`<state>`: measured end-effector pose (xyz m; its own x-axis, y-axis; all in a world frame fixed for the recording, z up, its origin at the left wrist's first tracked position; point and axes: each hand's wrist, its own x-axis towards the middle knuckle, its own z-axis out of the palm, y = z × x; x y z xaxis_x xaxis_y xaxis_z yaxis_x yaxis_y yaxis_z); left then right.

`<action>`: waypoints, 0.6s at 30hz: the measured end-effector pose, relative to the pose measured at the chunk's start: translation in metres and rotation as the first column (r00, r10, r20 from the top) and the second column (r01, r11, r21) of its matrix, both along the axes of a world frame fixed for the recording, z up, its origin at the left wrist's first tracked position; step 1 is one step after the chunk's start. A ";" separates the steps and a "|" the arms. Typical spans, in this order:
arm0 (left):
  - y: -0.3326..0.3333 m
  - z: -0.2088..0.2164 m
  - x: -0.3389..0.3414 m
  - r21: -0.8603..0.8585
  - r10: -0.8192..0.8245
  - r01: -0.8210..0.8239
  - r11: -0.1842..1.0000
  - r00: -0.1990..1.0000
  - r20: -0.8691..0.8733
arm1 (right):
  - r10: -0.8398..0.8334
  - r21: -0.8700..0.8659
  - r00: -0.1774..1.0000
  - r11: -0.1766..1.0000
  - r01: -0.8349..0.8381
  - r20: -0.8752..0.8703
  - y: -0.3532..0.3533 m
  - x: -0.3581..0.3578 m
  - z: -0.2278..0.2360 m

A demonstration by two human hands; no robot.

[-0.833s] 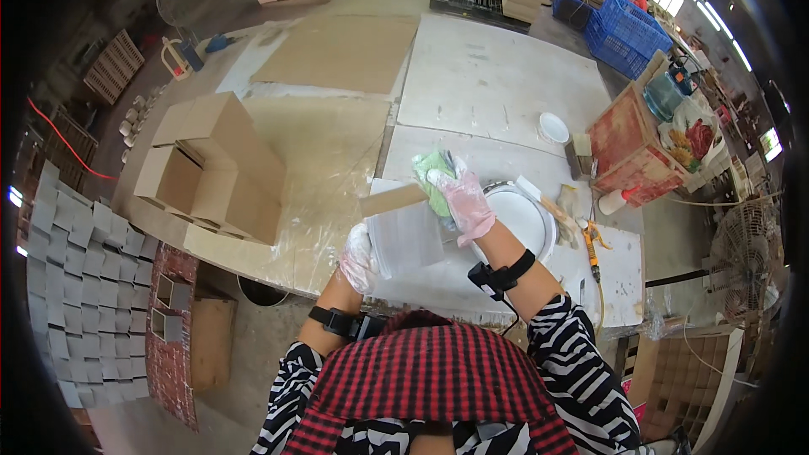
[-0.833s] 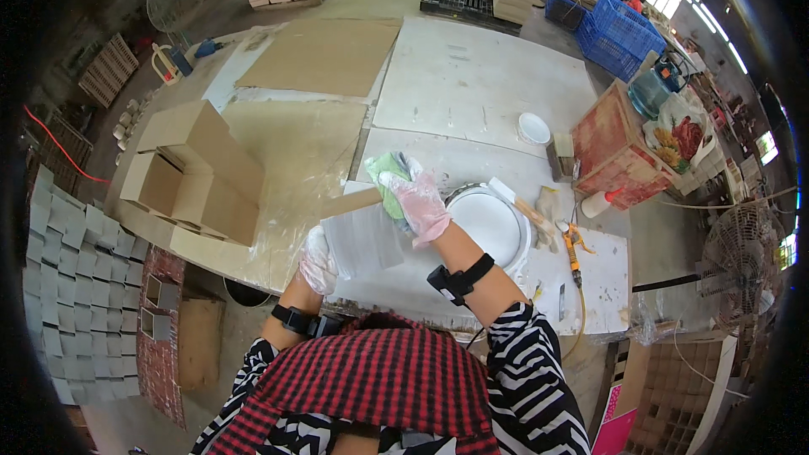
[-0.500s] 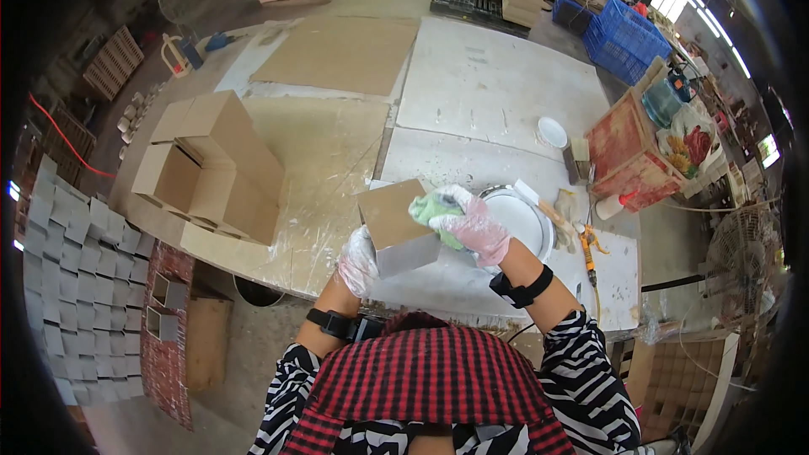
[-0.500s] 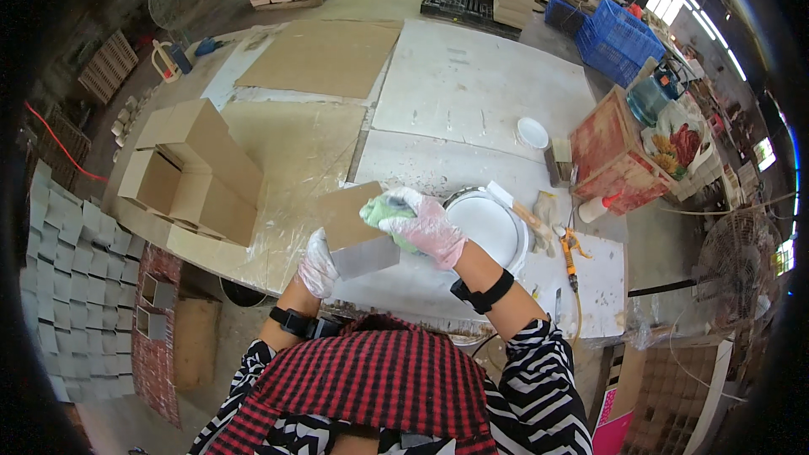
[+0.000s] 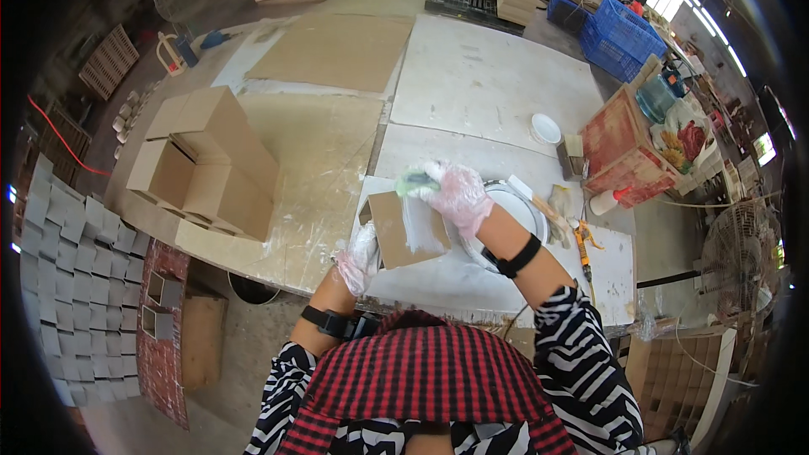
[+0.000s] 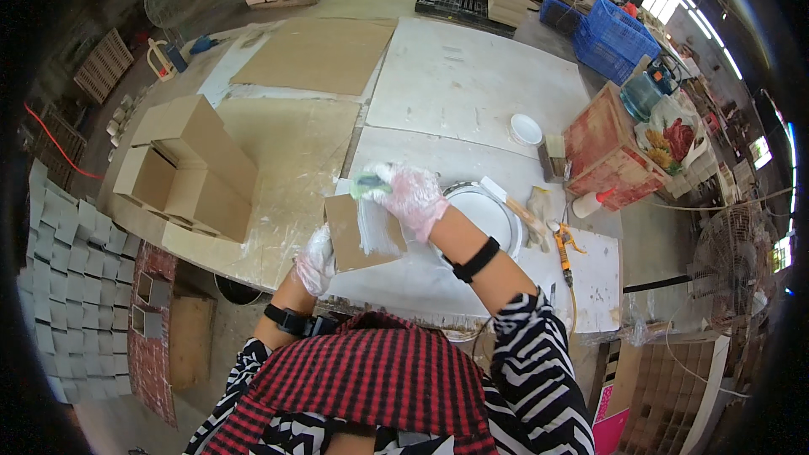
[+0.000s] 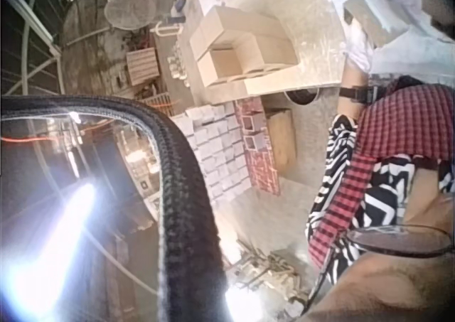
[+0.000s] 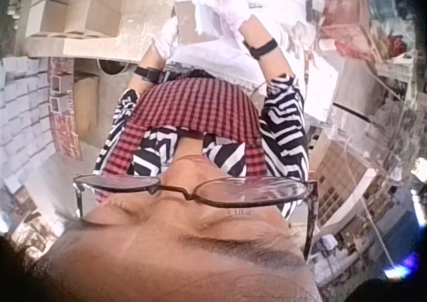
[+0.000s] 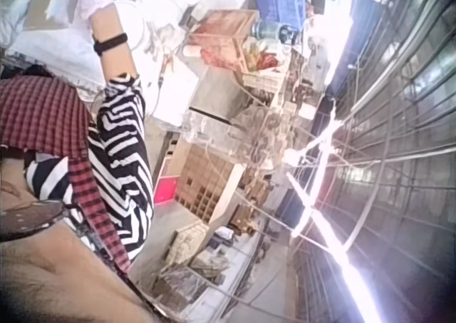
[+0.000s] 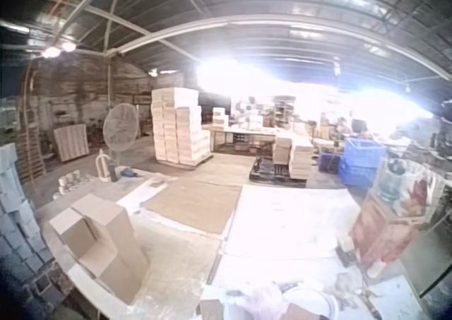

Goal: The person applies white liquid finish to wooden boxes using a cloth, then places each finished box on a nearby table.

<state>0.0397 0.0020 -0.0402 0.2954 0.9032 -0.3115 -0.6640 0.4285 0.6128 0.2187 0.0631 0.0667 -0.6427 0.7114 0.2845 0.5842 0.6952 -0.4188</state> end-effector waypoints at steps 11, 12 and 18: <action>-0.004 0.020 0.001 0.013 -0.033 0.033 0.999 0.999 0.039 | 0.251 0.218 0.961 0.938 -0.270 0.114 0.003 -0.025 0.002; -0.008 0.025 0.004 0.031 -0.023 0.022 0.999 0.999 0.024 | 0.201 0.102 0.978 0.973 -0.206 0.063 0.009 -0.024 0.000; 0.013 -0.028 -0.034 0.415 -0.141 0.182 0.891 0.982 -0.128 | 0.427 0.360 0.894 0.819 -0.446 0.137 -0.030 -0.032 0.004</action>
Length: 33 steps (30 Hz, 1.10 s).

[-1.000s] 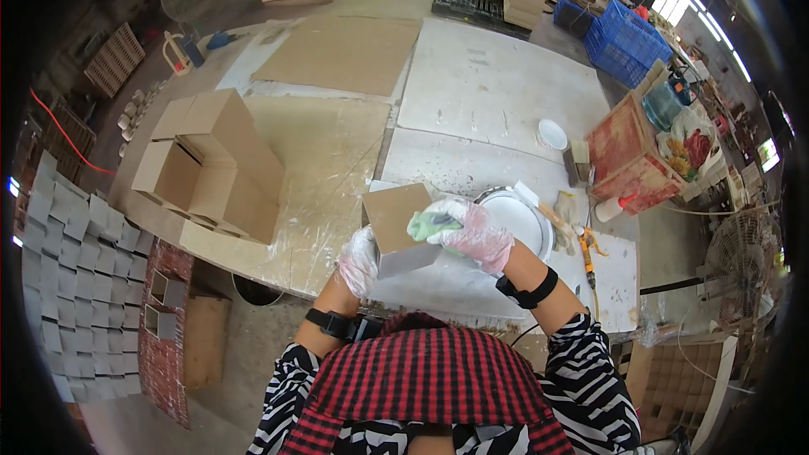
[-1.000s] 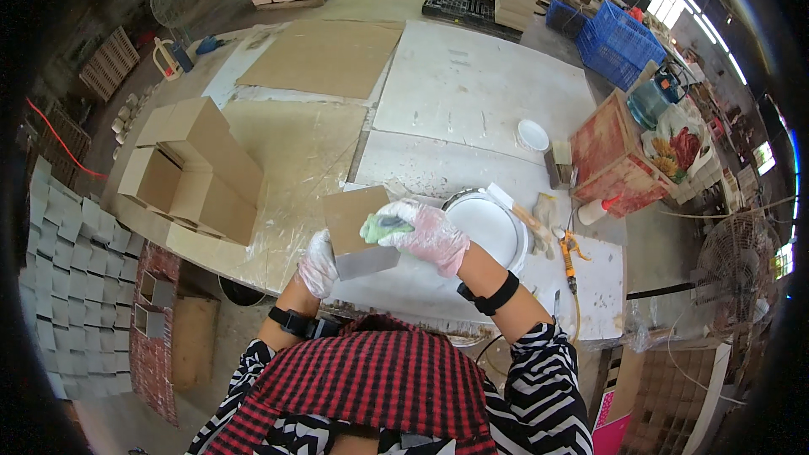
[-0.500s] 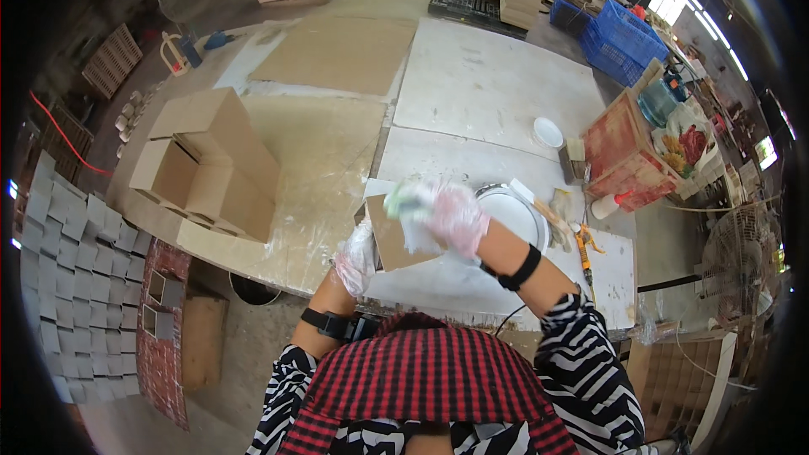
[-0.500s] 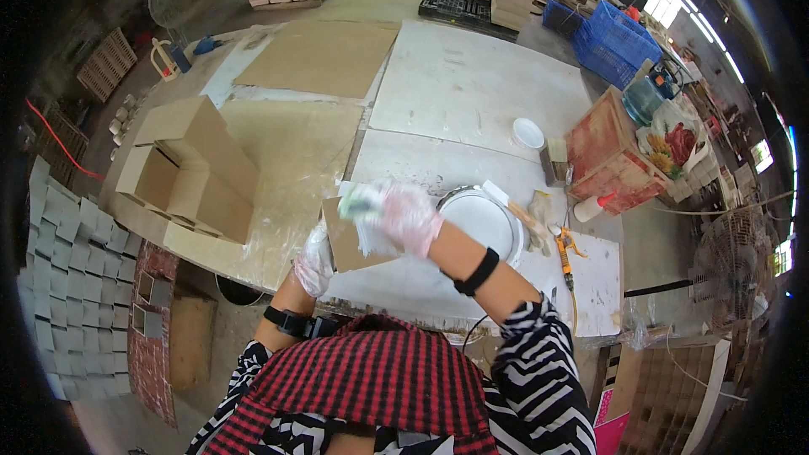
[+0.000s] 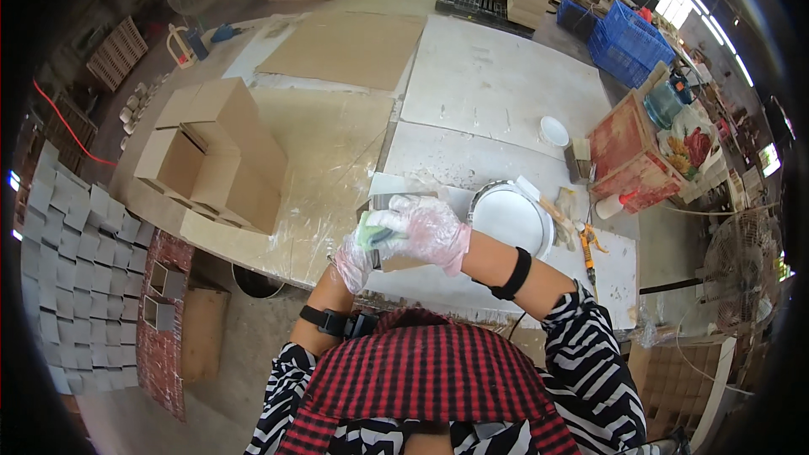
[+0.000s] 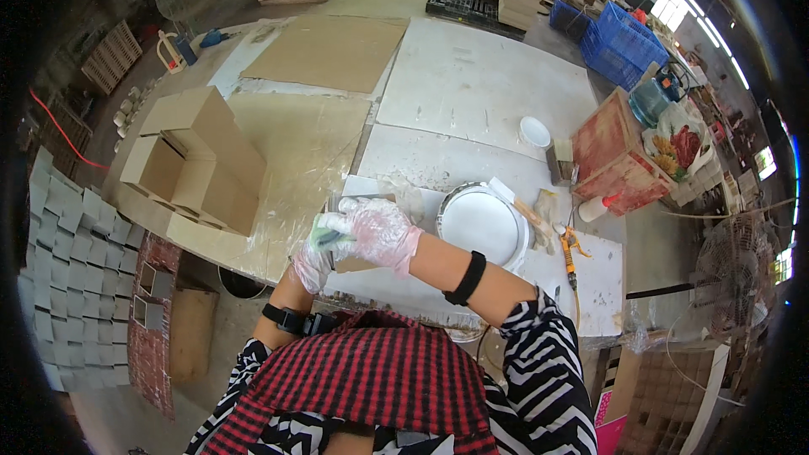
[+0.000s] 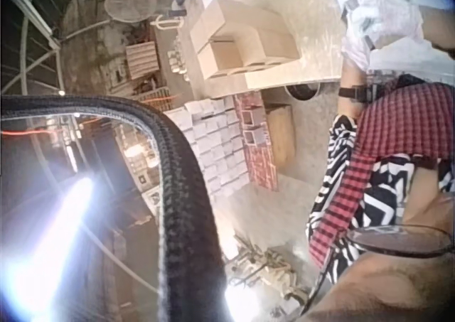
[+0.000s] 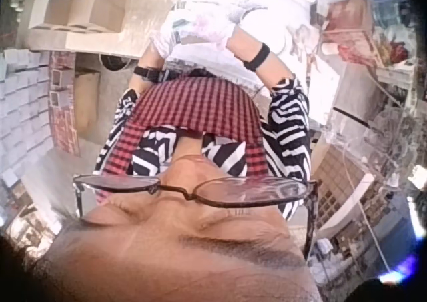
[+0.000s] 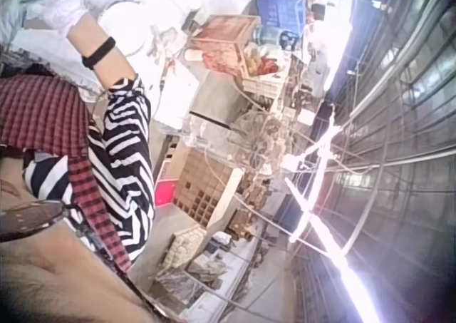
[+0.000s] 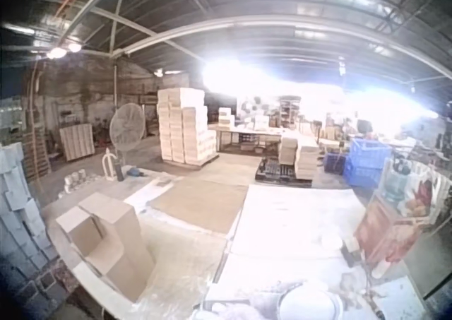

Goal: The person applies white liquid finish to wooden boxes using a cloth, then places each finished box on a nearby table.

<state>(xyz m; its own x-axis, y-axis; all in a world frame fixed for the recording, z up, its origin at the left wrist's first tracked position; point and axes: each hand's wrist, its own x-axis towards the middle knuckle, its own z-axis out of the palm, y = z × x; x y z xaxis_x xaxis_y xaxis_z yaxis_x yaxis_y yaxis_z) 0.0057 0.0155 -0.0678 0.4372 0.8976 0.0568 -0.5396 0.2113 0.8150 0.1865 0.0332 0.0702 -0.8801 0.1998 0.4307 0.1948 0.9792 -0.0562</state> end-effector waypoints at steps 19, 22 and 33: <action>-0.028 0.050 0.010 -0.396 0.158 -0.045 0.917 0.953 0.258 | -0.290 -0.147 0.948 0.951 0.270 -0.129 0.024 0.030 -0.017; -0.031 0.053 0.015 -0.477 0.278 -0.175 0.861 0.948 0.155 | -0.598 -0.533 0.800 0.661 0.528 0.052 0.037 0.032 -0.011; -0.039 0.064 0.010 -0.378 0.339 -0.281 0.882 0.936 0.094 | -0.137 -0.189 0.984 0.975 0.114 -0.111 0.001 0.032 -0.013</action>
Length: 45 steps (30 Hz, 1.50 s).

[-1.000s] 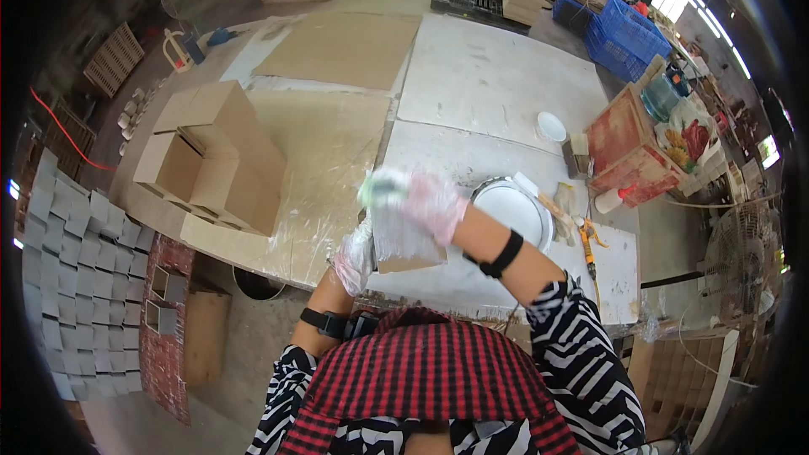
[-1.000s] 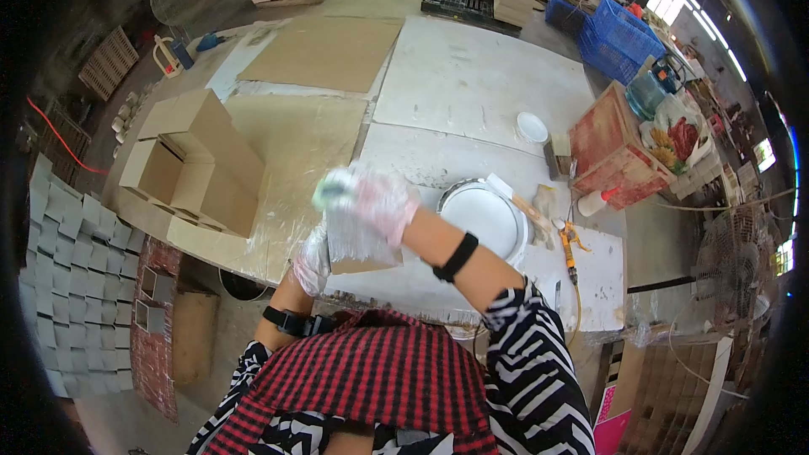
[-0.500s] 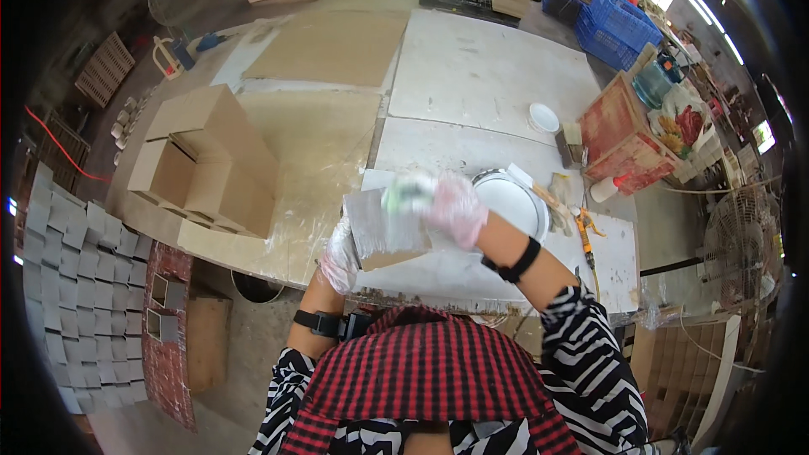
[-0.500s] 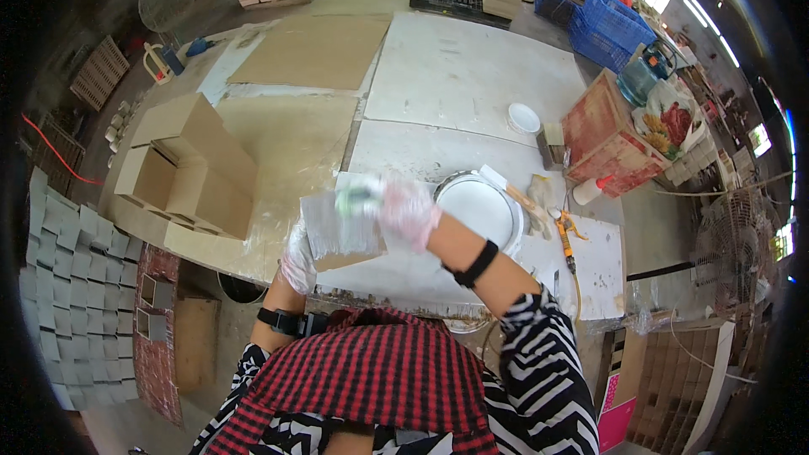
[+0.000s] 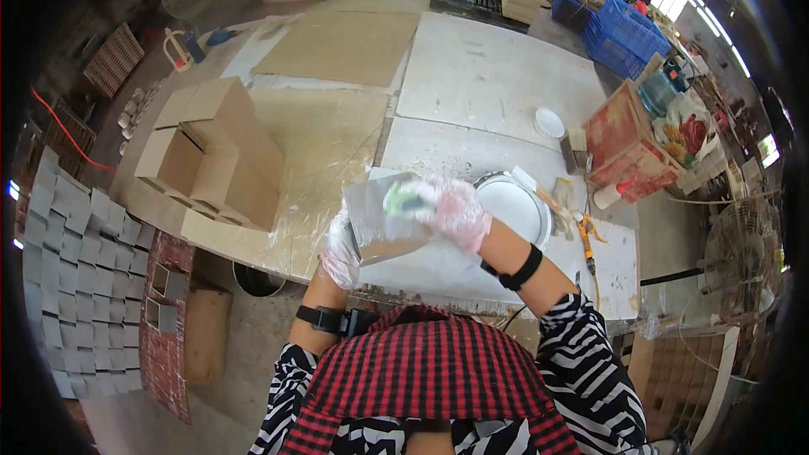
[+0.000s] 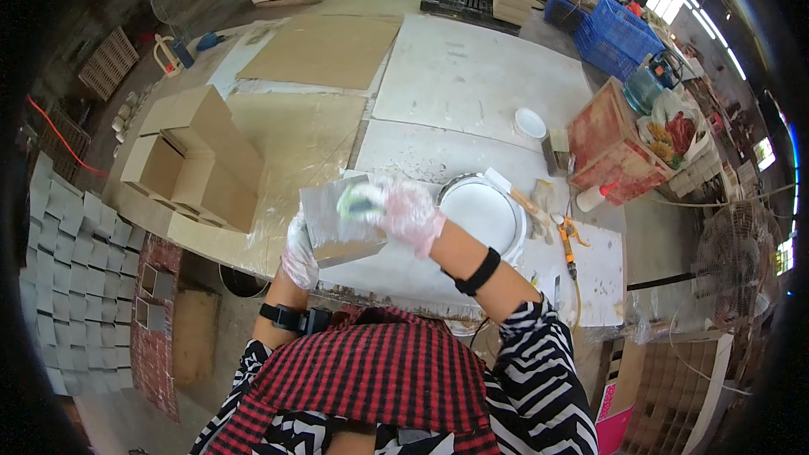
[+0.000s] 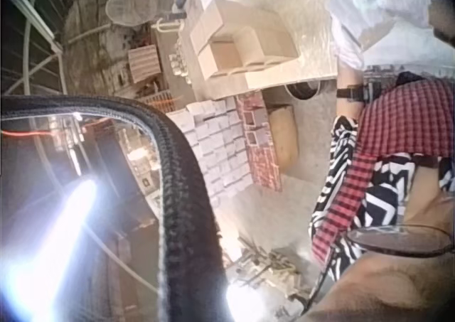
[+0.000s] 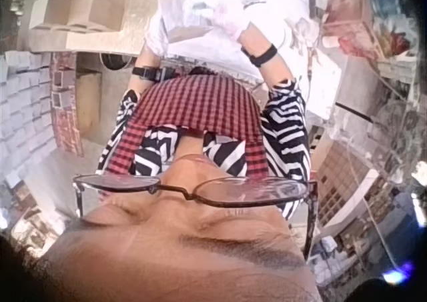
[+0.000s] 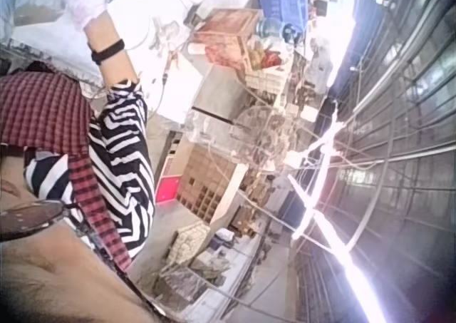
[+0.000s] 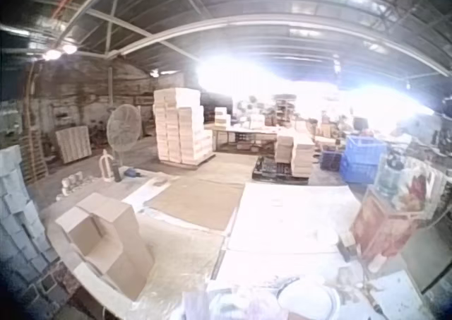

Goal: The person applies white liquid finish to wooden boxes using a cloth, then places each finished box on a nearby table.

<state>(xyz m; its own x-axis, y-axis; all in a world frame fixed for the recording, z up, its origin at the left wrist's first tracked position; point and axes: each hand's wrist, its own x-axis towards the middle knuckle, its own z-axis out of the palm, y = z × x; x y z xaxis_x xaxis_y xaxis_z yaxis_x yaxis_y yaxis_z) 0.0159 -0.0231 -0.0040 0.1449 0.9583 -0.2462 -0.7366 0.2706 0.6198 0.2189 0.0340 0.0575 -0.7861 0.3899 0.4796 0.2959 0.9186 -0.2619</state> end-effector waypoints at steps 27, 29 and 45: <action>0.024 -0.016 0.000 0.169 -0.252 0.237 0.957 0.965 0.073 | 0.062 0.139 0.989 0.987 -0.081 0.136 -0.001 -0.027 -0.014; 0.022 -0.014 0.004 0.037 -0.216 0.213 0.976 0.949 0.231 | 0.024 0.105 0.970 0.993 -0.051 0.243 -0.027 -0.020 -0.014; 0.034 -0.027 -0.001 -0.002 -0.045 0.047 0.999 0.971 0.235 | 0.222 -0.141 0.934 0.972 -0.189 0.280 -0.052 -0.017 -0.007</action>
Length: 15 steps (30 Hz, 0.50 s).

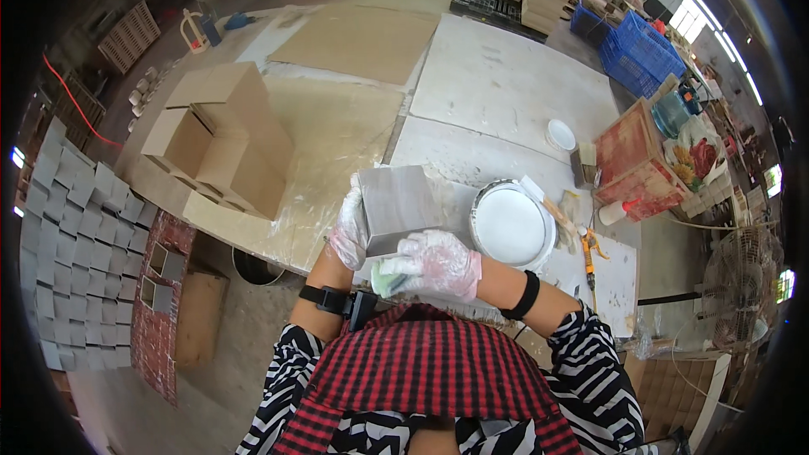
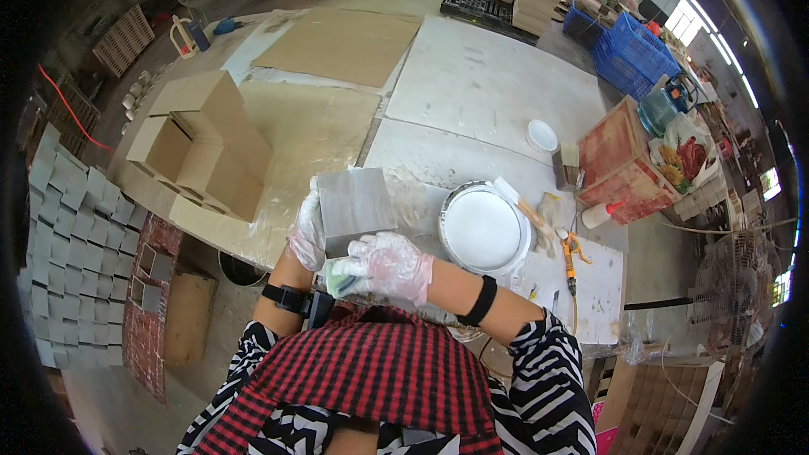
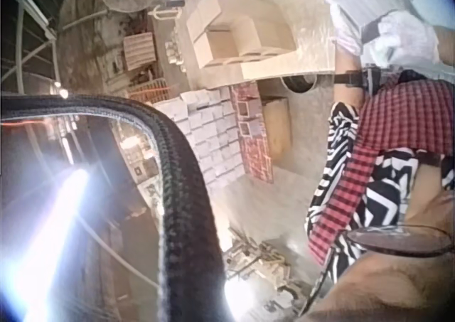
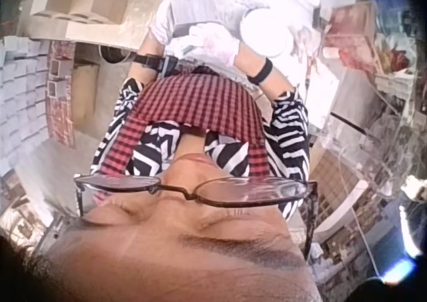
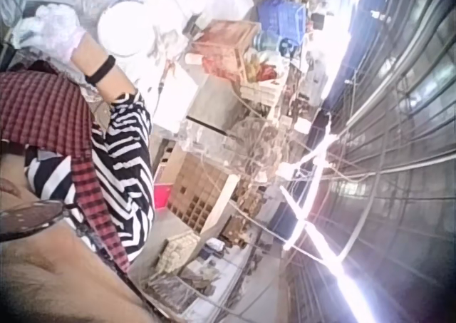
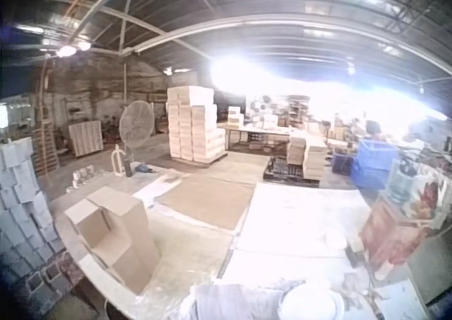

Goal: The person applies white liquid finish to wooden boxes using a cloth, then places each finished box on a nearby table.

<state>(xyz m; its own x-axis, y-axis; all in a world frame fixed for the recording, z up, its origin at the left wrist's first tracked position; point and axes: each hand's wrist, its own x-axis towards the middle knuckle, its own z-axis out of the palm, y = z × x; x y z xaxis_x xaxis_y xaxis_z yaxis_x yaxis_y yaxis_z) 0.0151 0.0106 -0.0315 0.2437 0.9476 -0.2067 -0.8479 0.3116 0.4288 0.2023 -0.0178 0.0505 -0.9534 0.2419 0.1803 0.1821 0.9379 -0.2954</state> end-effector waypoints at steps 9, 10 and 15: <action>-0.025 0.038 0.007 0.081 -0.025 0.037 0.996 0.990 -0.142 | -0.517 -0.525 0.776 0.800 0.290 -0.360 0.050 0.024 0.000; -0.026 0.037 0.009 0.062 -0.040 0.047 0.997 0.995 -0.096 | -0.486 -0.489 0.807 0.822 0.292 -0.335 0.047 0.027 0.001; -0.023 0.016 0.008 0.024 -0.012 0.012 1.000 1.000 -0.011 | -0.485 -0.428 0.816 0.840 0.333 -0.315 0.040 0.027 -0.012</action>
<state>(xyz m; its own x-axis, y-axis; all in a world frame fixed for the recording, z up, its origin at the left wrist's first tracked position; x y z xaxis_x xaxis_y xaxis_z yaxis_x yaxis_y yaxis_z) 0.0234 -0.0126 -0.0153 0.2528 0.9493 -0.1871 -0.8393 0.3113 0.4457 0.2296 0.0218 0.0390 -0.6121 0.7092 0.3498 0.3217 0.6274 -0.7091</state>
